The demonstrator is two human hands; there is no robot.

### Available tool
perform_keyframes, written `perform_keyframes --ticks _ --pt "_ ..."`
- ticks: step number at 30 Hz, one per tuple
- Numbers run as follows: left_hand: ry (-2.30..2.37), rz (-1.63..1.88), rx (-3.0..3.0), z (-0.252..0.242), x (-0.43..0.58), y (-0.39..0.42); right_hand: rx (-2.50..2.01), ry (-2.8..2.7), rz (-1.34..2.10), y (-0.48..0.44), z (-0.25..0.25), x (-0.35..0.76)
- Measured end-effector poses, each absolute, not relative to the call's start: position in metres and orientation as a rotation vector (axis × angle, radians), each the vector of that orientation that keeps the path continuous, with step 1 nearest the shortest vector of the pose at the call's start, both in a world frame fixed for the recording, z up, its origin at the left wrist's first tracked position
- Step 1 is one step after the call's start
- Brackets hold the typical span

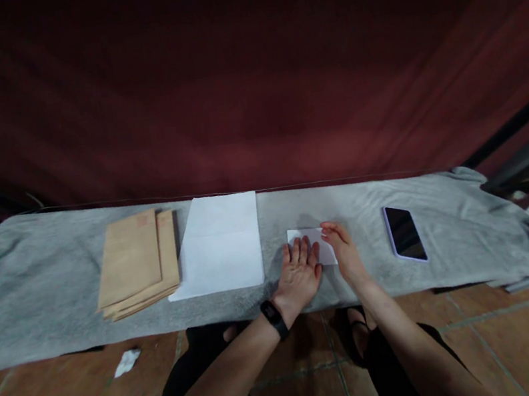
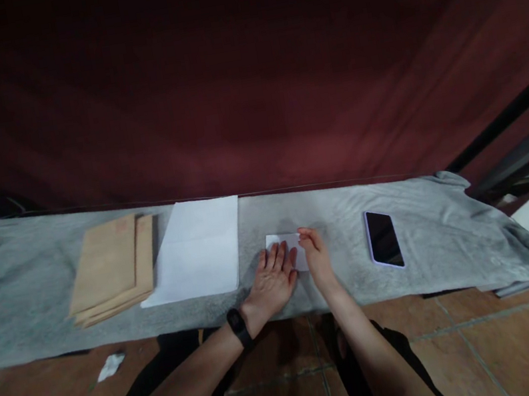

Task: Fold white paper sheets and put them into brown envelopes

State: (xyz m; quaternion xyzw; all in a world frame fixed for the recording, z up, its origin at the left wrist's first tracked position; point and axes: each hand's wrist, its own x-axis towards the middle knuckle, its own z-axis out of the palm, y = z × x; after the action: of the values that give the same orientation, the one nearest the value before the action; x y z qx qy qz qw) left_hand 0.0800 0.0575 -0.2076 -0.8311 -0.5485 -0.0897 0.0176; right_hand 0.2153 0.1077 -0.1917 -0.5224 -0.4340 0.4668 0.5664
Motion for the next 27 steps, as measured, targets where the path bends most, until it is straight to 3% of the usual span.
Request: perform_keyframes --ticks 7,20,27 --pt "-1.71 -0.248 -2.566 -0.202 0.081 0.064 -1.212 -1.064 1.196 0.114 -0.22 0.196" --pt "-1.962 -0.329 -2.316 -0.203 0.084 0.074 -1.508 -1.261 0.724 0.133 -0.237 0.239" --pt "-1.564 -0.444 -2.615 -0.212 0.089 0.073 -1.546 -1.422 0.648 0.129 -0.237 0.24"
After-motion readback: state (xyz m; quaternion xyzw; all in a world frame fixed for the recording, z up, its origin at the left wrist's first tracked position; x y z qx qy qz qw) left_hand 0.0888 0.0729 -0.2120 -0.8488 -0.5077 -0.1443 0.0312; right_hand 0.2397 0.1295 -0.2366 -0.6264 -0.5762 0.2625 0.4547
